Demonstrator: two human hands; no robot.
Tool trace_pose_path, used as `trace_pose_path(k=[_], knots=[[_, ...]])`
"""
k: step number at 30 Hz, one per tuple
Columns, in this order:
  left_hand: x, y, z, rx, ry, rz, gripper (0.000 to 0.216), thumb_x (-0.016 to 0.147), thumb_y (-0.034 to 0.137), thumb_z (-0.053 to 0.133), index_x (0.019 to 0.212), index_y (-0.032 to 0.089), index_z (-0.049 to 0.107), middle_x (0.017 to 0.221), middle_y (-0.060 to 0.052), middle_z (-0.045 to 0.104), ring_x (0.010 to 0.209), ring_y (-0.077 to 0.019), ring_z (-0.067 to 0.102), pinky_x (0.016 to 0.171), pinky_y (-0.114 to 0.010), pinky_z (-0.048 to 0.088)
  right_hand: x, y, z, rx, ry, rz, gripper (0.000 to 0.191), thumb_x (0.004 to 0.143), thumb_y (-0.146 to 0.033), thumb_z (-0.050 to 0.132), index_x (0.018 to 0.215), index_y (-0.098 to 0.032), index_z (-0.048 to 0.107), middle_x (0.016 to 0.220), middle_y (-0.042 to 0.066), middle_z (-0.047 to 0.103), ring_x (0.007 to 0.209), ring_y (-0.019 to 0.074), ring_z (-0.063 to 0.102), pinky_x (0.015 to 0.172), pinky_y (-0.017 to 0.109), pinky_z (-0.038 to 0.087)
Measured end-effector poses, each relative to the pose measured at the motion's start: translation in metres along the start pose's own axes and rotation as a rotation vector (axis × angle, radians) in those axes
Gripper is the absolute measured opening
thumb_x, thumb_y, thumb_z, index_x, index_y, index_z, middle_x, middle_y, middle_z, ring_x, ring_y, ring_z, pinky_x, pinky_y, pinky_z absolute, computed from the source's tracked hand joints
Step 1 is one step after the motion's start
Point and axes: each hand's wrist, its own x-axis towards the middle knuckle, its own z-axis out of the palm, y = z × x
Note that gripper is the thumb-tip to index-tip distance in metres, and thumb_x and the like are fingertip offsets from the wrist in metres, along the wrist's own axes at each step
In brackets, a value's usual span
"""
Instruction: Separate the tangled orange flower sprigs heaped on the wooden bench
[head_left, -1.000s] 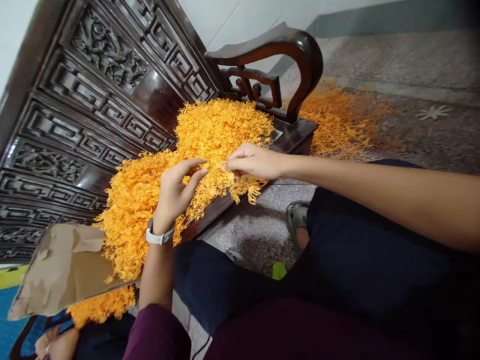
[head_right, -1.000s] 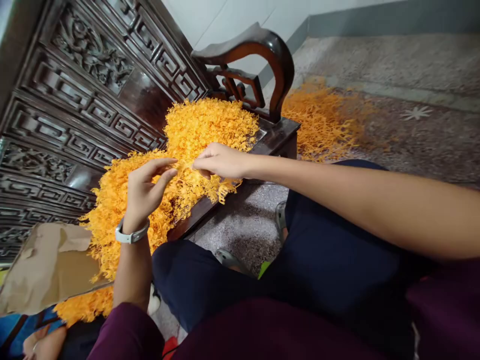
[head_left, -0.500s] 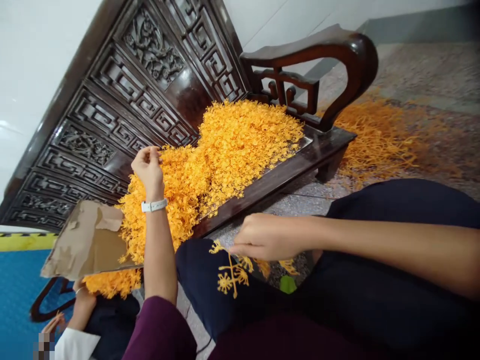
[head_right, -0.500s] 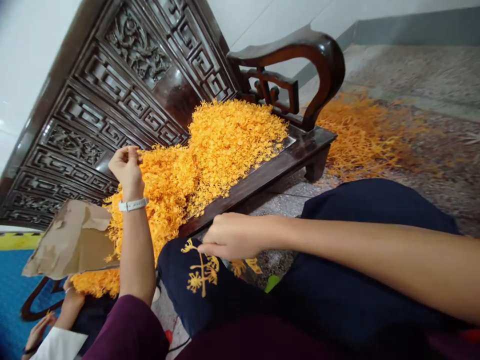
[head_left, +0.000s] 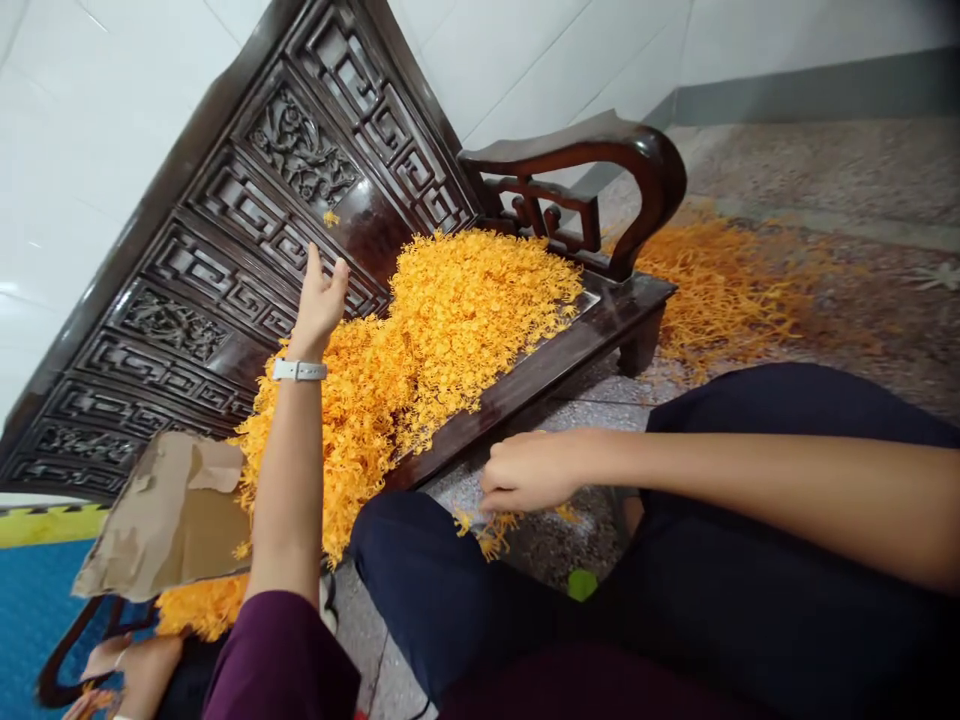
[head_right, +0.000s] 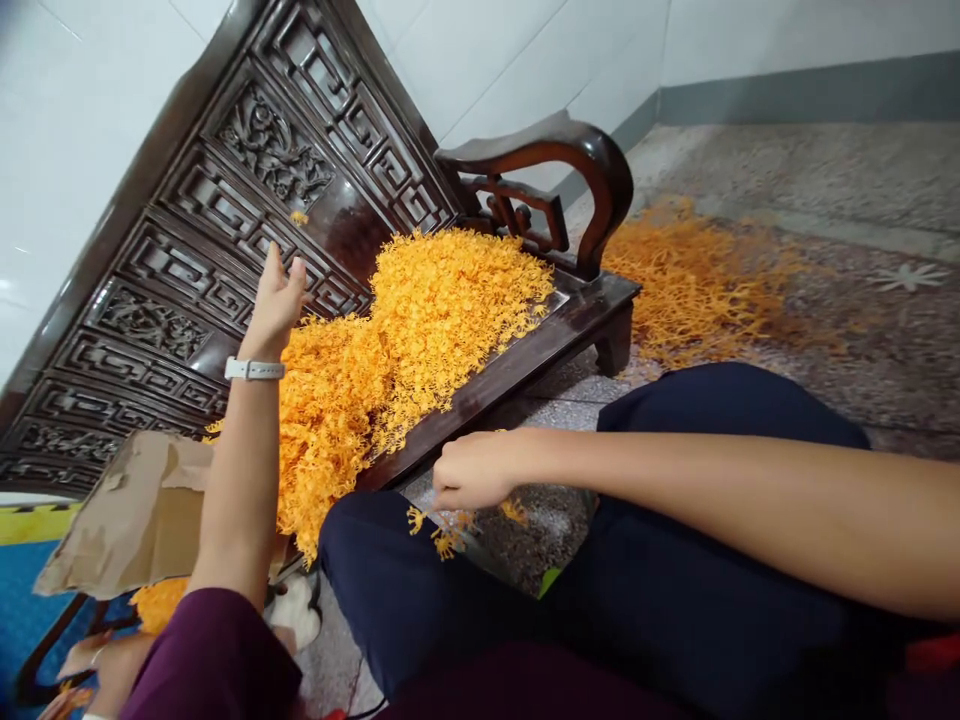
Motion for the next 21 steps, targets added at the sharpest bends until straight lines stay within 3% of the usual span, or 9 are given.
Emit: trace_pose_path(k=[2,4,7,10,12,15,17,21], knots=[[-0.004,-0.006,0.005,0.030,-0.026,-0.007,0.077,0.095,0.066,0.062,0.160,0.030,0.042,0.168,-0.014,0.037,0.124,-0.0276,0.064,0.100,-0.042,0.057,-0.003,0.001,-0.002,0.021,0.043,0.015,0.045,0.103,-0.045,0.047,0.090,-0.015,0.077,0.083,0.012,0.073,0.064,0.0170,0.052,0.057,0.030,0.024],[-0.023,0.000,0.011,0.032,-0.105,0.010,0.069,0.097,0.064,0.060,0.155,0.029,0.050,0.158,-0.014,0.050,0.112,-0.0246,0.070,0.094,-0.039,0.059,-0.006,0.004,-0.007,0.057,0.132,0.034,0.042,0.104,-0.042,0.047,0.085,-0.015,0.073,0.078,0.009,0.069,0.061,0.0145,0.048,0.059,0.030,0.024],[-0.061,0.024,0.025,-0.031,-0.351,0.010,0.050,0.103,0.058,0.052,0.137,0.024,0.068,0.131,-0.013,0.071,0.103,-0.0209,0.072,0.088,-0.033,0.060,-0.011,0.013,-0.020,0.135,0.333,0.111,0.035,0.104,-0.035,0.047,0.081,-0.015,0.064,0.071,0.004,0.061,0.060,0.0120,0.044,0.062,0.030,0.025],[-0.093,0.052,0.042,-0.115,-0.652,0.047,0.045,0.107,0.052,0.046,0.135,0.024,0.069,0.125,-0.013,0.074,0.112,-0.0220,0.071,0.095,-0.036,0.058,-0.014,0.023,-0.034,0.246,0.552,0.135,0.030,0.106,-0.031,0.045,0.083,-0.016,0.057,0.070,0.001,0.056,0.063,0.0119,0.045,0.064,0.029,0.027],[-0.104,0.068,0.051,-0.040,-0.741,0.148,0.039,0.105,0.048,0.053,0.133,0.025,0.070,0.120,-0.011,0.075,0.110,-0.0219,0.071,0.094,-0.037,0.056,-0.016,0.030,-0.042,0.325,0.684,0.098,0.032,0.107,-0.033,0.045,0.081,-0.016,0.054,0.070,0.000,0.052,0.066,0.0118,0.046,0.066,0.028,0.030],[-0.107,0.082,0.058,0.109,-0.694,0.278,0.028,0.102,0.044,0.061,0.101,0.021,0.078,0.086,-0.005,0.075,0.078,-0.0162,0.069,0.073,-0.030,0.052,-0.019,0.038,-0.052,0.375,0.829,0.043,0.031,0.105,-0.034,0.050,0.080,-0.016,0.055,0.070,-0.002,0.050,0.068,0.0113,0.044,0.067,0.027,0.030],[-0.103,0.082,0.059,0.103,-0.612,0.301,0.035,0.102,0.045,0.060,0.084,0.019,0.074,0.070,-0.002,0.069,0.063,-0.0132,0.061,0.063,-0.028,0.046,-0.020,0.039,-0.056,0.367,0.858,0.019,0.030,0.104,-0.032,0.052,0.078,-0.016,0.054,0.068,-0.003,0.048,0.066,0.0104,0.042,0.066,0.027,0.030],[-0.086,0.062,0.056,0.079,-0.507,0.319,0.041,0.103,0.048,0.056,0.078,0.019,0.069,0.071,-0.003,0.069,0.065,-0.0134,0.061,0.065,-0.028,0.045,-0.021,0.021,-0.049,0.273,0.832,0.002,0.025,0.102,-0.022,0.052,0.078,-0.015,0.058,0.067,-0.002,0.053,0.063,0.0103,0.043,0.065,0.028,0.028]])
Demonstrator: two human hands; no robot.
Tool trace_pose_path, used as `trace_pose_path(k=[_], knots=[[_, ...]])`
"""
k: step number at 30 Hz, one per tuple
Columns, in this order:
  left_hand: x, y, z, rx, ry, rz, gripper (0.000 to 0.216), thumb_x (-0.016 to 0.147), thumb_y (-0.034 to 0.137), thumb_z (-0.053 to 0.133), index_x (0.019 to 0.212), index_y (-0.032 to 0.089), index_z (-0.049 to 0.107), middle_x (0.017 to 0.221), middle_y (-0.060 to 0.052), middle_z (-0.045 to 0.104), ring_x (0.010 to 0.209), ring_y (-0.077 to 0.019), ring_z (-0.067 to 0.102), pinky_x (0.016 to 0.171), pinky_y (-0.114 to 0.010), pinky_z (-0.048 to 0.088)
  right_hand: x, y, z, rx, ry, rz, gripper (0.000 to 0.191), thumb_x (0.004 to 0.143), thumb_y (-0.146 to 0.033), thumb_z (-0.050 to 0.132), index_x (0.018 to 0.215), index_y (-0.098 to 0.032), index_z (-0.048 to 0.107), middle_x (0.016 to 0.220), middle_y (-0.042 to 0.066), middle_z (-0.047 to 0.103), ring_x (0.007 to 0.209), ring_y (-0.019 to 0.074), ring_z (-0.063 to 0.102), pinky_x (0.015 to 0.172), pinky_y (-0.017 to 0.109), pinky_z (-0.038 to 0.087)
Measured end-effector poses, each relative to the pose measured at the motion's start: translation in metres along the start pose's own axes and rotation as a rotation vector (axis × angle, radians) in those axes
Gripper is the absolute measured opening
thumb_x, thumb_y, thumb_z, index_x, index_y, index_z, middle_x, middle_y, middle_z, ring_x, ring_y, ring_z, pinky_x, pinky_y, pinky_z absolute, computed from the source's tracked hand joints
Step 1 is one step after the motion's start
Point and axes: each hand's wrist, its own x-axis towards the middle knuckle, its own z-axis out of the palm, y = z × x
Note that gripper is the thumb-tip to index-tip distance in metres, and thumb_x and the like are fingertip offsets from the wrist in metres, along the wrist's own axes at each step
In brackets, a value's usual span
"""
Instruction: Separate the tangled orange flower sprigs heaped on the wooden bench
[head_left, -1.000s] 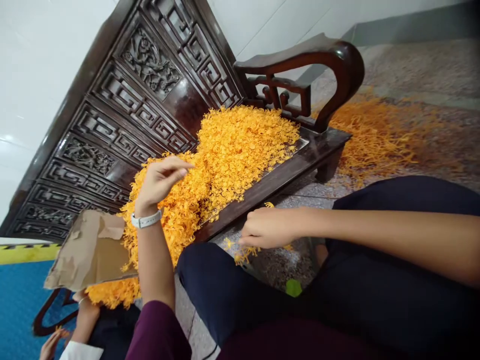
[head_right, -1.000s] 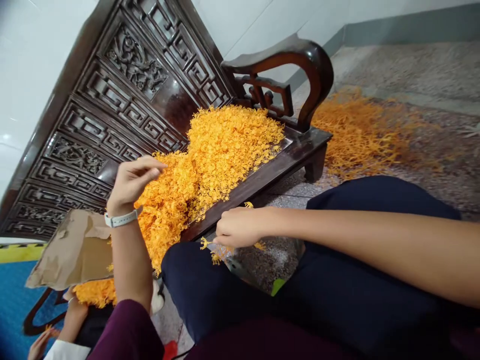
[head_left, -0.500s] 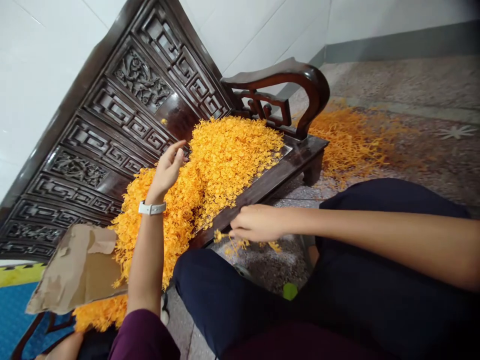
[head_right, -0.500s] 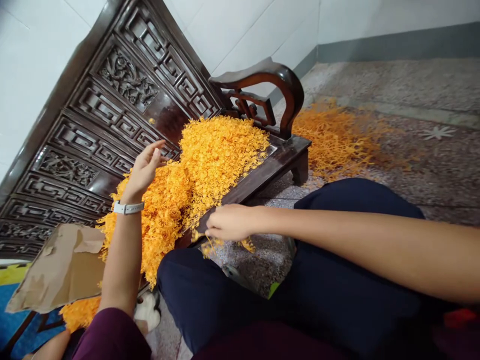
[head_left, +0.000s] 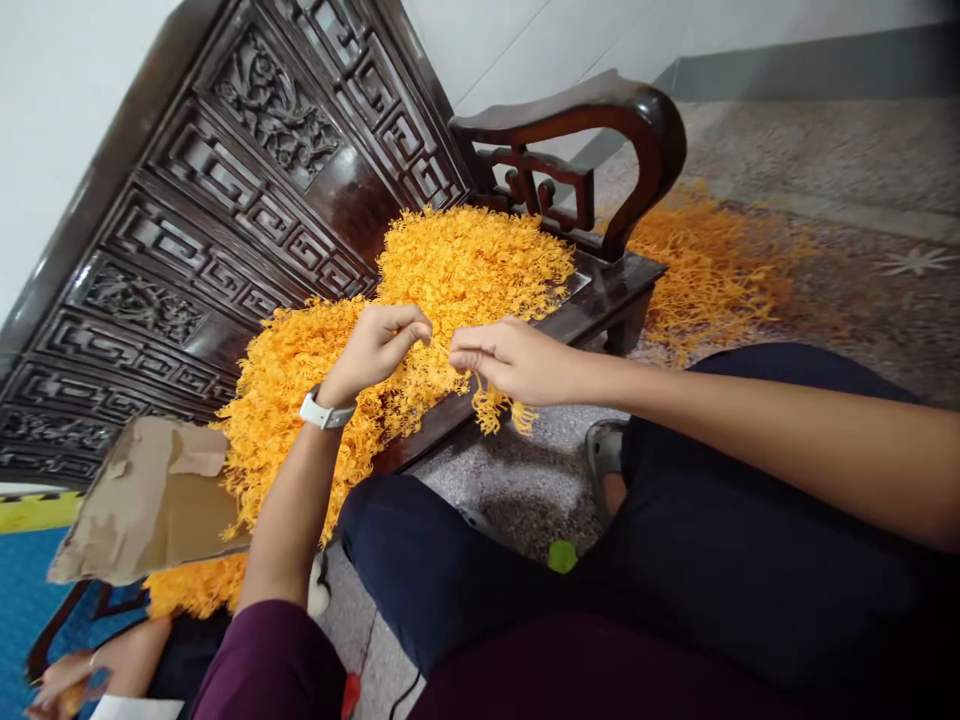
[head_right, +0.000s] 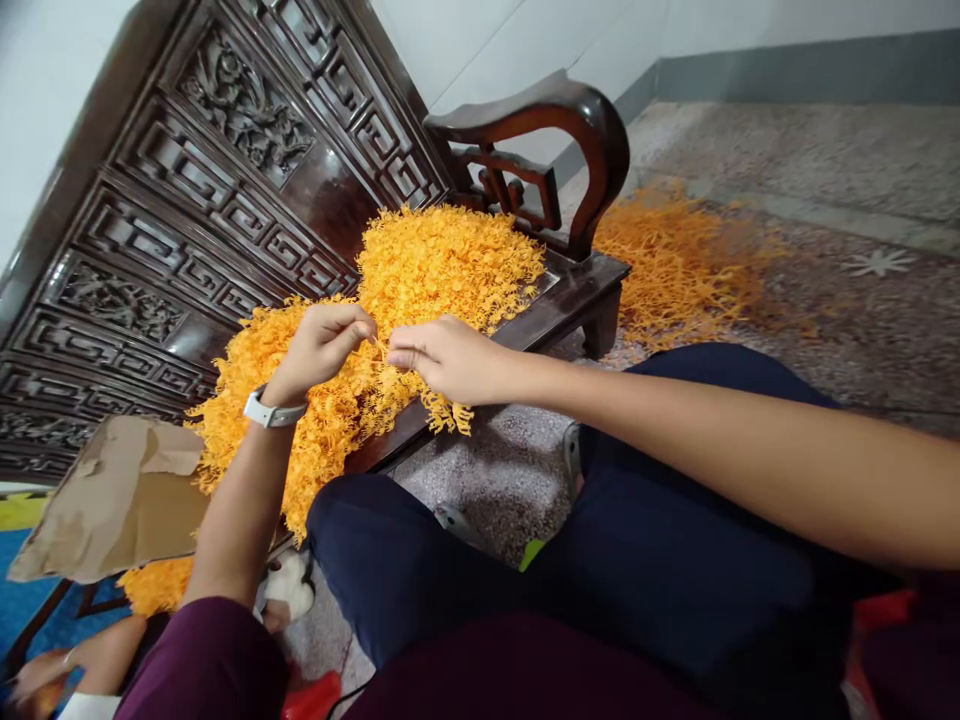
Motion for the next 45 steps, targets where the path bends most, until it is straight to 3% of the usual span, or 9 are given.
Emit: trace_pose_path(k=[4,8,10,14,16,19,26,33,45], knots=[[-0.005,-0.035,-0.024,0.160,0.288,-0.122,0.047,0.103,0.050,0.053,0.070,0.019,0.064,0.060,-0.001,0.058,0.056,-0.0132,0.050,0.058,-0.028,0.039,-0.023,-0.024,0.025,-0.056,-0.421,-0.141,0.021,0.091,-0.008,0.054,0.093,-0.018,0.073,0.078,0.003,0.071,0.065,0.0127,0.053,0.063,0.027,0.028],[-0.016,-0.053,-0.046,0.055,-0.290,-0.282,0.038,0.100,0.051,0.060,0.082,0.020,0.075,0.065,-0.002,0.063,0.058,-0.0140,0.054,0.058,-0.028,0.043,-0.034,-0.024,0.040,-0.141,-0.820,-0.168,0.021,0.097,-0.021,0.058,0.101,-0.019,0.079,0.086,0.009,0.077,0.065,0.0155,0.058,0.058,0.027,0.025],[-0.014,-0.065,-0.048,-0.054,-0.232,-0.310,0.040,0.098,0.058,0.060,0.090,0.022,0.077,0.082,-0.006,0.072,0.073,-0.0168,0.065,0.069,-0.030,0.051,-0.033,-0.014,0.040,-0.256,-0.863,-0.112,0.023,0.100,-0.025,0.057,0.106,-0.018,0.079,0.090,0.011,0.078,0.069,0.0182,0.062,0.058,0.028,0.024],[-0.002,-0.105,-0.040,-0.074,0.560,-0.439,0.067,0.099,0.077,0.035,0.137,0.030,0.064,0.155,-0.013,0.053,0.146,-0.0263,0.047,0.113,-0.046,0.044,-0.029,0.002,0.042,-0.337,-0.826,-0.064,0.030,0.103,-0.032,0.051,0.108,-0.017,0.077,0.095,0.014,0.077,0.079,0.0233,0.068,0.059,0.030,0.024],[-0.001,-0.118,-0.028,-0.082,0.496,-0.559,0.080,0.094,0.083,0.036,0.150,0.028,0.053,0.169,-0.015,0.035,0.160,-0.0303,0.024,0.122,-0.053,0.033,-0.029,0.001,0.042,-0.306,-0.797,-0.059,0.034,0.105,-0.035,0.047,0.104,-0.017,0.076,0.094,0.014,0.076,0.080,0.0237,0.068,0.060,0.030,0.026],[-0.013,-0.113,0.005,-0.173,0.139,-0.633,0.086,0.089,0.085,0.048,0.138,0.017,0.065,0.155,-0.025,0.052,0.149,-0.0398,0.044,0.116,-0.059,0.041,-0.030,-0.007,0.039,-0.275,-0.666,0.016,0.032,0.105,-0.034,0.046,0.099,-0.016,0.072,0.090,0.012,0.073,0.072,0.0204,0.063,0.060,0.030,0.026],[-0.047,-0.037,0.049,-0.666,-0.341,-0.293,0.065,0.094,0.075,0.053,0.124,0.021,0.076,0.114,-0.017,0.076,0.102,-0.0271,0.074,0.093,-0.040,0.057,-0.015,0.002,0.010,-0.029,-0.090,0.240,0.029,0.106,-0.028,0.045,0.083,-0.015,0.058,0.071,0.003,0.059,0.063,0.0123,0.046,0.064,0.030,0.028],[-0.037,-0.017,0.024,-0.406,-0.086,-0.308,0.041,0.097,0.054,0.066,0.083,0.018,0.079,0.074,-0.006,0.069,0.066,-0.0152,0.060,0.062,-0.028,0.048,0.001,0.013,-0.007,0.080,0.053,0.277,0.025,0.103,-0.026,0.054,0.084,-0.013,0.064,0.069,0.000,0.054,0.067,0.0117,0.045,0.066,0.029,0.030],[-0.056,-0.031,0.027,-0.484,0.300,-0.391,0.024,0.089,0.049,0.078,0.090,0.025,0.076,0.072,-0.002,0.063,0.058,-0.0121,0.057,0.053,-0.028,0.047,-0.001,0.014,-0.010,0.183,0.056,0.292,0.026,0.104,-0.028,0.052,0.085,-0.014,0.064,0.063,-0.002,0.047,0.060,0.0108,0.040,0.064,0.029,0.032]])
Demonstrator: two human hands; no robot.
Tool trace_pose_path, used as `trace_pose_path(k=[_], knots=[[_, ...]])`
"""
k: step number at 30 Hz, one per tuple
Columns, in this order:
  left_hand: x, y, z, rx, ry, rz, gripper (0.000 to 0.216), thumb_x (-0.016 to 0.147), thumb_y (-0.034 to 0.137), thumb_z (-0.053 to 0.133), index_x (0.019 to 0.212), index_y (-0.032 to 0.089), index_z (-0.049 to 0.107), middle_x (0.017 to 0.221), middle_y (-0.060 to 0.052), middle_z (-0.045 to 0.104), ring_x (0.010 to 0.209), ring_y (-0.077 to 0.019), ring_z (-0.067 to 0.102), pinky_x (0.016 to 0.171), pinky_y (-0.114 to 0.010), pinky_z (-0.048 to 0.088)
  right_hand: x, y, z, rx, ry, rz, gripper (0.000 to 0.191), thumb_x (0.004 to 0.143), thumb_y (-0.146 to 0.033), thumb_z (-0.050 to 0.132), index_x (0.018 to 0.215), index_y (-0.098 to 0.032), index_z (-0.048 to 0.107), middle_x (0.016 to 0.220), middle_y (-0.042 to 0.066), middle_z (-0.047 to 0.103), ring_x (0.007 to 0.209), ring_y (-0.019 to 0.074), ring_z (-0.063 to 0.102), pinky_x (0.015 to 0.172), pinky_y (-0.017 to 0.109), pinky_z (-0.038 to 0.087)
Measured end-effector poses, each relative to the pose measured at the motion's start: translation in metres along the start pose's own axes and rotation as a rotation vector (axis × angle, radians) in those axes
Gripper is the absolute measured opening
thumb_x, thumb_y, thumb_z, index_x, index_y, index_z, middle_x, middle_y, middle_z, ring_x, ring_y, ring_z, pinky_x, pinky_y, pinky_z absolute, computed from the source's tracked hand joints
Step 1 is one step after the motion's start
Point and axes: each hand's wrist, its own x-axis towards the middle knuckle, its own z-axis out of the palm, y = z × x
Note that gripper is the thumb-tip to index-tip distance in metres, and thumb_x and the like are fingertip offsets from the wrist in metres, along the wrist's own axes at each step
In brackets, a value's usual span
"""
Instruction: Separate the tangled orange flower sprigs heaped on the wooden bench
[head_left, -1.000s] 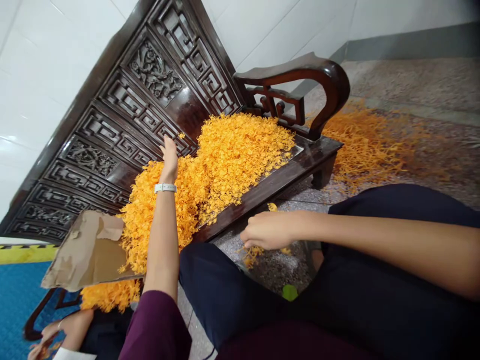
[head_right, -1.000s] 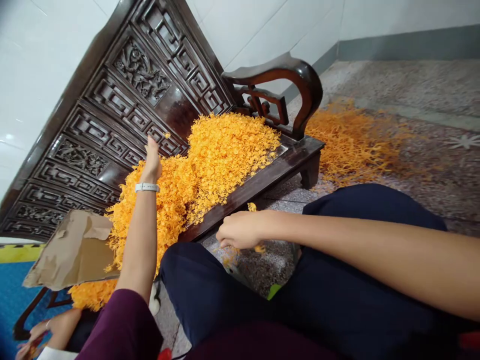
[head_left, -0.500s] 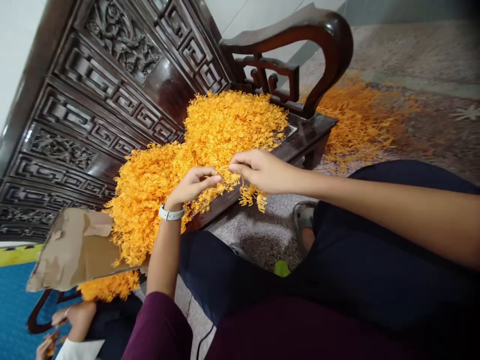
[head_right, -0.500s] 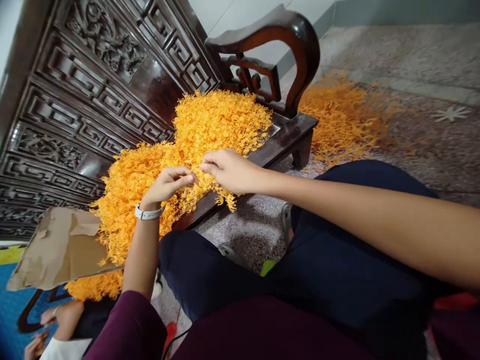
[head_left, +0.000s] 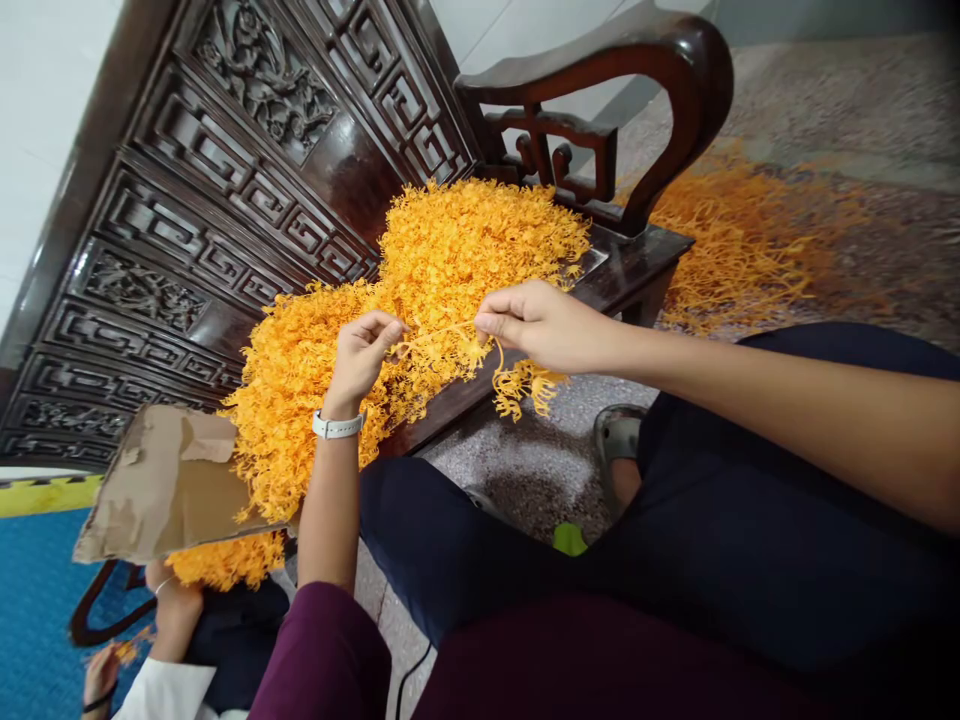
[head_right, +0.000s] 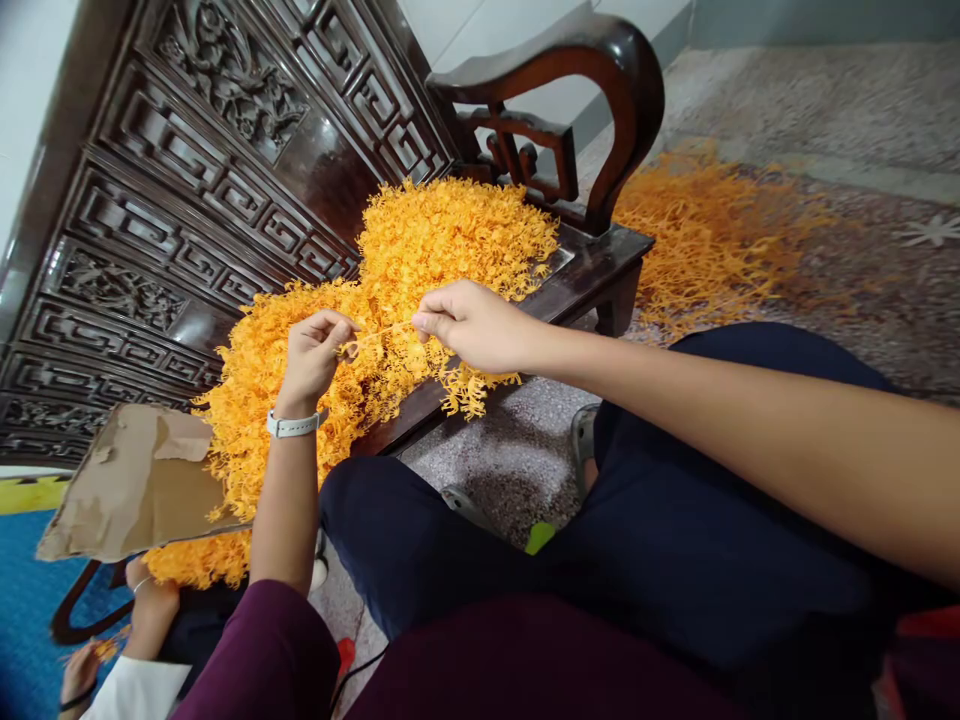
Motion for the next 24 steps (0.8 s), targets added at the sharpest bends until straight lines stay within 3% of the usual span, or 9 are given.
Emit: trace_pose_path(k=[3,6,8,12,14,16,18,21,24], knots=[[0.009,-0.009,-0.009,0.044,0.090,0.066,0.020,0.090,0.045,0.078,0.091,0.025,0.075,0.070,-0.001,0.062,0.057,-0.0114,0.055,0.053,-0.027,0.046,-0.006,-0.007,0.003,-0.035,-0.183,-0.157,0.028,0.103,-0.027,0.051,0.081,-0.014,0.063,0.068,0.000,0.054,0.064,0.0117,0.046,0.066,0.028,0.034],[0.017,-0.018,-0.024,0.024,0.243,0.107,0.018,0.095,0.044,0.072,0.090,0.027,0.073,0.065,0.001,0.056,0.056,-0.0106,0.050,0.054,-0.027,0.045,-0.020,-0.021,0.008,-0.026,-0.537,-0.315,0.025,0.102,-0.021,0.052,0.082,-0.014,0.066,0.078,0.003,0.065,0.071,0.0124,0.054,0.072,0.027,0.038],[0.016,-0.020,-0.031,0.064,0.236,0.060,0.018,0.099,0.044,0.067,0.094,0.028,0.075,0.066,0.001,0.056,0.056,-0.0103,0.051,0.055,-0.027,0.046,-0.028,-0.028,0.010,-0.021,-0.754,-0.317,0.023,0.101,-0.017,0.052,0.085,-0.014,0.069,0.083,0.004,0.069,0.074,0.0128,0.058,0.073,0.026,0.039],[0.009,-0.009,-0.027,0.247,-0.429,-0.098,0.025,0.092,0.048,0.074,0.105,0.027,0.079,0.081,-0.005,0.071,0.070,-0.0159,0.066,0.063,-0.031,0.056,-0.029,-0.022,0.009,-0.135,-0.976,-0.204,0.021,0.099,-0.019,0.057,0.086,-0.015,0.073,0.080,0.003,0.069,0.071,0.0140,0.057,0.068,0.026,0.038],[0.015,-0.002,-0.024,0.246,-0.373,-0.038,0.035,0.092,0.057,0.071,0.112,0.029,0.079,0.097,-0.009,0.075,0.085,-0.0211,0.072,0.071,-0.036,0.060,-0.024,-0.015,0.006,-0.182,-0.954,-0.171,0.021,0.099,-0.019,0.057,0.085,-0.015,0.073,0.081,0.004,0.070,0.072,0.0145,0.058,0.070,0.027,0.038],[0.029,0.001,-0.026,0.185,0.052,0.057,0.051,0.099,0.069,0.050,0.134,0.036,0.069,0.128,-0.012,0.071,0.113,-0.0254,0.070,0.085,-0.041,0.062,-0.019,-0.012,0.005,-0.203,-0.877,-0.148,0.021,0.098,-0.018,0.056,0.085,-0.014,0.072,0.082,0.004,0.070,0.073,0.0146,0.058,0.071,0.027,0.038],[0.042,-0.001,-0.032,0.112,0.351,0.077,0.062,0.102,0.073,0.028,0.154,0.044,0.047,0.161,-0.009,0.048,0.143,-0.0262,0.053,0.101,-0.046,0.057,-0.018,-0.013,0.005,-0.194,-0.825,-0.137,0.021,0.098,-0.018,0.055,0.084,-0.014,0.070,0.080,0.003,0.067,0.072,0.0139,0.056,0.070,0.027,0.037],[0.044,-0.012,-0.028,0.057,0.272,0.026,0.068,0.103,0.073,0.020,0.156,0.039,0.045,0.171,-0.007,0.032,0.149,-0.0270,0.047,0.109,-0.047,0.053,-0.021,-0.018,0.007,-0.116,-0.807,-0.152,0.023,0.100,-0.019,0.053,0.080,-0.014,0.064,0.078,0.001,0.064,0.071,0.0124,0.053,0.070,0.026,0.038],[0.019,-0.024,0.000,-0.036,0.068,-0.060,0.065,0.104,0.069,0.028,0.134,0.025,0.067,0.147,-0.016,0.062,0.126,-0.0258,0.067,0.104,-0.044,0.056,-0.023,-0.018,0.009,-0.059,-0.647,-0.143,0.025,0.101,-0.020,0.053,0.078,-0.014,0.060,0.074,0.001,0.059,0.068,0.0113,0.050,0.069,0.027,0.036]])
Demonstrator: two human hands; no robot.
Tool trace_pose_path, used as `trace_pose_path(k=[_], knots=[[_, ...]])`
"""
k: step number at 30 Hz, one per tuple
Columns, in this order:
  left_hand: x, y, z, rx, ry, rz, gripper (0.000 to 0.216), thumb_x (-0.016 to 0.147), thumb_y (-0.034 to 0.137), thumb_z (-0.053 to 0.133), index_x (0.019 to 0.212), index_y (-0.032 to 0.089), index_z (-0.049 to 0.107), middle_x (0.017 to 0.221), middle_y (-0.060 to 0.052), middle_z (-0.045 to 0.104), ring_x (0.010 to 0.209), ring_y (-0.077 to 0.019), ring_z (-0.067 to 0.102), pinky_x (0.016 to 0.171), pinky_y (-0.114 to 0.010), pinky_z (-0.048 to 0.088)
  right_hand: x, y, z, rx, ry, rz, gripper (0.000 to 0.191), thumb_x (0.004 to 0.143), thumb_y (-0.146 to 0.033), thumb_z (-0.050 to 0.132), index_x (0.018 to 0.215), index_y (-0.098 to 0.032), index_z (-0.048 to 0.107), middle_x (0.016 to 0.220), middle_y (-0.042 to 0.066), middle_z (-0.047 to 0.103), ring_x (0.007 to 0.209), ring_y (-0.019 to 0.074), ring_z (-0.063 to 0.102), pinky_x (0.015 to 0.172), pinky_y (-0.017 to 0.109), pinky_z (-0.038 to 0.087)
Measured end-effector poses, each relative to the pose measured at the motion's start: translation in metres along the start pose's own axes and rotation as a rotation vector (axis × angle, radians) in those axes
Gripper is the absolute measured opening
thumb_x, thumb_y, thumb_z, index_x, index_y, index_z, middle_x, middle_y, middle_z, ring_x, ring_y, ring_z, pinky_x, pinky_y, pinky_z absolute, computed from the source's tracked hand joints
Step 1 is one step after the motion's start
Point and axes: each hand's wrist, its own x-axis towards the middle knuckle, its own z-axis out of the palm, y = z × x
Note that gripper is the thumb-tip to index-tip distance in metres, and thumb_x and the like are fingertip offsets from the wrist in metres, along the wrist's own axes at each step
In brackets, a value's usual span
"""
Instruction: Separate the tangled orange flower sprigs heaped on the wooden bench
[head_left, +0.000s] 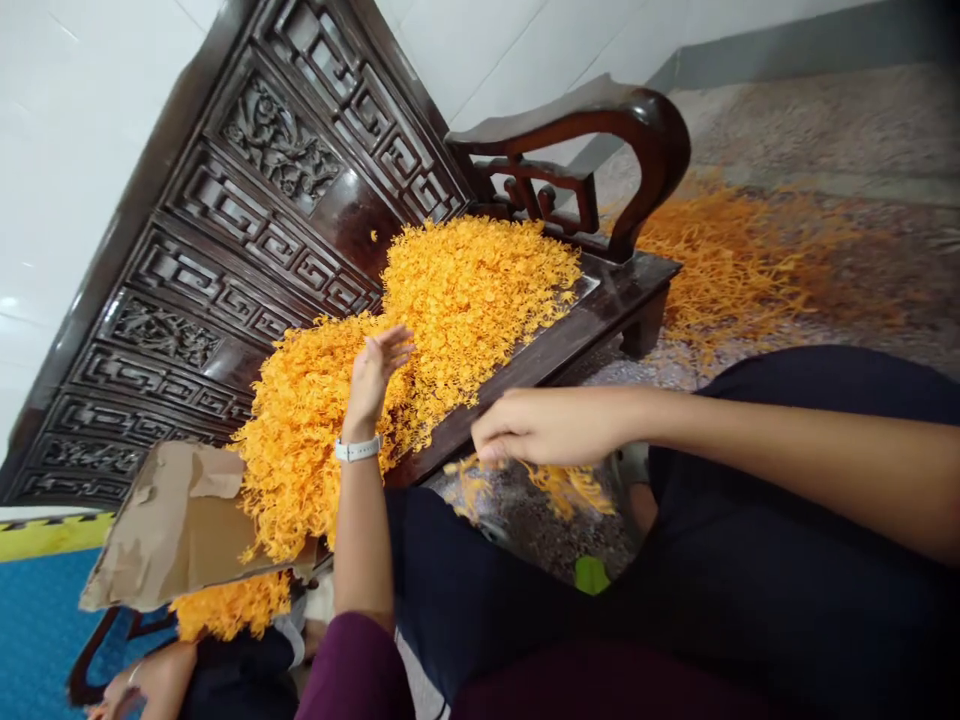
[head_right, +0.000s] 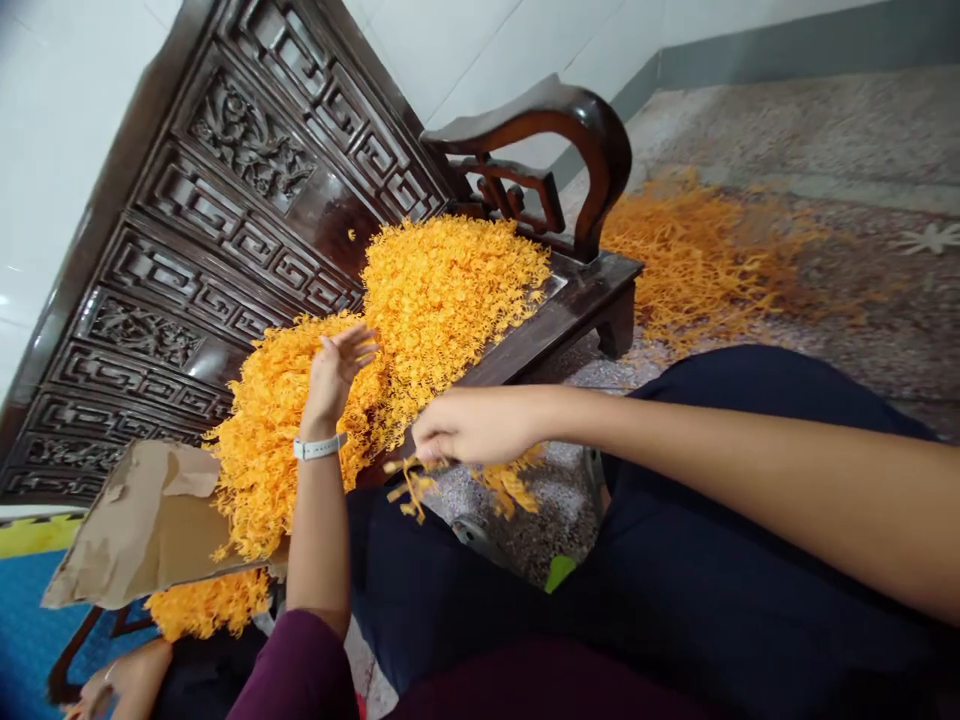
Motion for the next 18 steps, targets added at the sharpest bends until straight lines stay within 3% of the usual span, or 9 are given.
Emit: trace_pose_path(k=[4,7,10,14,16,18], knots=[[-0.046,-0.002,0.043,-0.225,-0.086,-0.114,0.070,0.102,0.075,0.026,0.121,0.023,0.070,0.120,-0.015,0.075,0.108,-0.0236,0.073,0.096,-0.042,0.059,0.001,0.010,-0.004,0.233,0.442,0.063,0.026,0.106,-0.029,0.049,0.087,-0.015,0.059,0.062,-0.004,0.045,0.057,0.0095,0.036,0.060,0.027,0.030],[-0.065,0.010,0.069,-0.318,-0.189,-0.146,0.082,0.093,0.087,0.021,0.123,0.025,0.064,0.115,-0.015,0.076,0.100,-0.0247,0.074,0.088,-0.043,0.060,0.004,0.016,-0.006,0.424,0.642,0.070,0.023,0.107,-0.034,0.049,0.100,-0.016,0.061,0.058,-0.006,0.039,0.052,0.0087,0.029,0.055,0.028,0.023],[-0.068,0.022,0.083,-0.401,-0.150,-0.090,0.072,0.094,0.085,0.031,0.123,0.027,0.063,0.105,-0.011,0.075,0.086,-0.0200,0.072,0.077,-0.038,0.060,0.006,0.016,-0.006,0.502,0.718,0.058,0.023,0.106,-0.036,0.053,0.101,-0.015,0.062,0.056,-0.007,0.039,0.050,0.0077,0.028,0.053,0.027,0.022],[-0.065,0.031,0.087,-0.508,0.056,-0.064,0.028,0.090,0.047,0.079,0.104,0.024,0.072,0.082,-0.001,0.069,0.068,-0.0105,0.064,0.066,-0.025,0.055,0.005,0.014,-0.005,0.528,0.716,0.074,0.020,0.106,-0.031,0.054,0.101,-0.014,0.064,0.054,-0.007,0.040,0.048,0.0074,0.030,0.050,0.027,0.020],[-0.067,0.033,0.086,-0.542,0.092,-0.065,0.025,0.086,0.037,0.085,0.102,0.021,0.074,0.080,0.000,0.068,0.066,-0.0088,0.063,0.067,-0.024,0.055,0.003,0.014,-0.005,0.532,0.694,0.087,0.019,0.106,-0.030,0.054,0.101,-0.014,0.065,0.054,-0.006,0.041,0.048,0.0075,0.031,0.050,0.027,0.021],[-0.069,0.036,0.084,-0.586,0.099,-0.054,0.030,0.087,0.039,0.084,0.107,0.019,0.074,0.086,-0.002,0.070,0.067,-0.0087,0.063,0.067,-0.024,0.055,0.002,0.015,-0.004,0.524,0.662,0.091,0.020,0.105,-0.030,0.054,0.100,-0.014,0.065,0.054,-0.006,0.042,0.048,0.0076,0.032,0.050,0.027,0.022]])
